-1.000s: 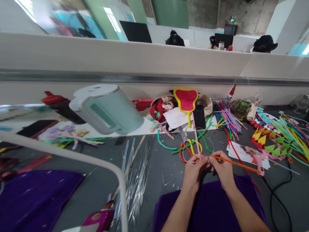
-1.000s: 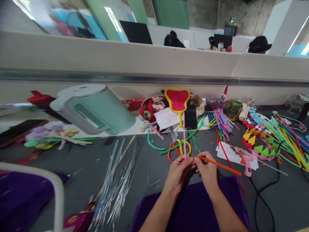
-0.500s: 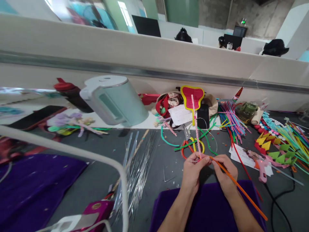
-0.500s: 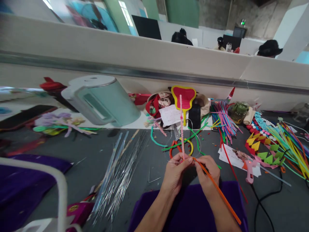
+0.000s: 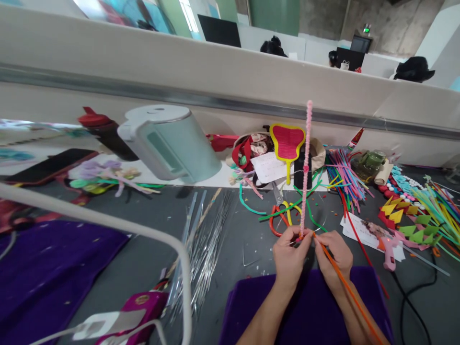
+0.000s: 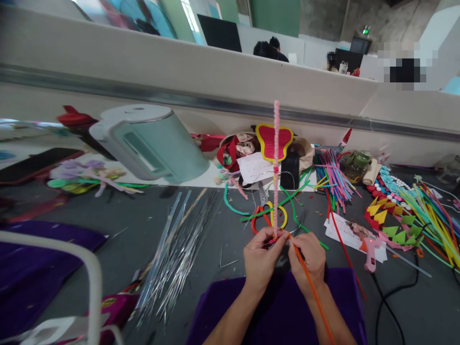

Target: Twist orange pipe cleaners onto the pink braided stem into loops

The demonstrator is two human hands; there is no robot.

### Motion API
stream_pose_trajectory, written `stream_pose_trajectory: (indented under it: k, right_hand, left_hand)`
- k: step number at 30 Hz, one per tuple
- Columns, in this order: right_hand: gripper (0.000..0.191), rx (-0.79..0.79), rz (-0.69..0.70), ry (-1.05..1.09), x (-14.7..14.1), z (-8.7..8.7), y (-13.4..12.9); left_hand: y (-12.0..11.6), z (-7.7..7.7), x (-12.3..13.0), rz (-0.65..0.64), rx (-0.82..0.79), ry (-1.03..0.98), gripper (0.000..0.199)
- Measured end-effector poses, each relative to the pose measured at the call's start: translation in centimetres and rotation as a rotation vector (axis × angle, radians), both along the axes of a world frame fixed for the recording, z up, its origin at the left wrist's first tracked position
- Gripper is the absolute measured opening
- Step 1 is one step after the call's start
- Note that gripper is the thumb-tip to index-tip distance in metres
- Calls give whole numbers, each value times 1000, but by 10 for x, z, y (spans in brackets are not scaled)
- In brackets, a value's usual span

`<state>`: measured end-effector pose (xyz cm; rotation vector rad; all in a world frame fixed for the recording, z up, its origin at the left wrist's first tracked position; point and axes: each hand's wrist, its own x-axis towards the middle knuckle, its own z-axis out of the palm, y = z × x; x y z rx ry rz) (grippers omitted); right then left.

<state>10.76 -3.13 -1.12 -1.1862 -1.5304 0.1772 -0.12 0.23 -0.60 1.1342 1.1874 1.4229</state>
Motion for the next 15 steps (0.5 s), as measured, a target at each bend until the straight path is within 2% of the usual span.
stream_pose_trajectory:
  k: [4, 9, 15]
  right_hand:
    - [14, -64, -27, -3, 4, 2, 2]
    - [14, -131, 1, 58, 5, 4, 4]
    - [13, -85, 73, 54, 8, 0, 5]
  left_hand:
    - [2, 0, -1, -45, -7, 2, 10]
    - [5, 3, -2, -104, -135, -163, 15]
    - [7, 3, -3, -156, -180, -269, 16]
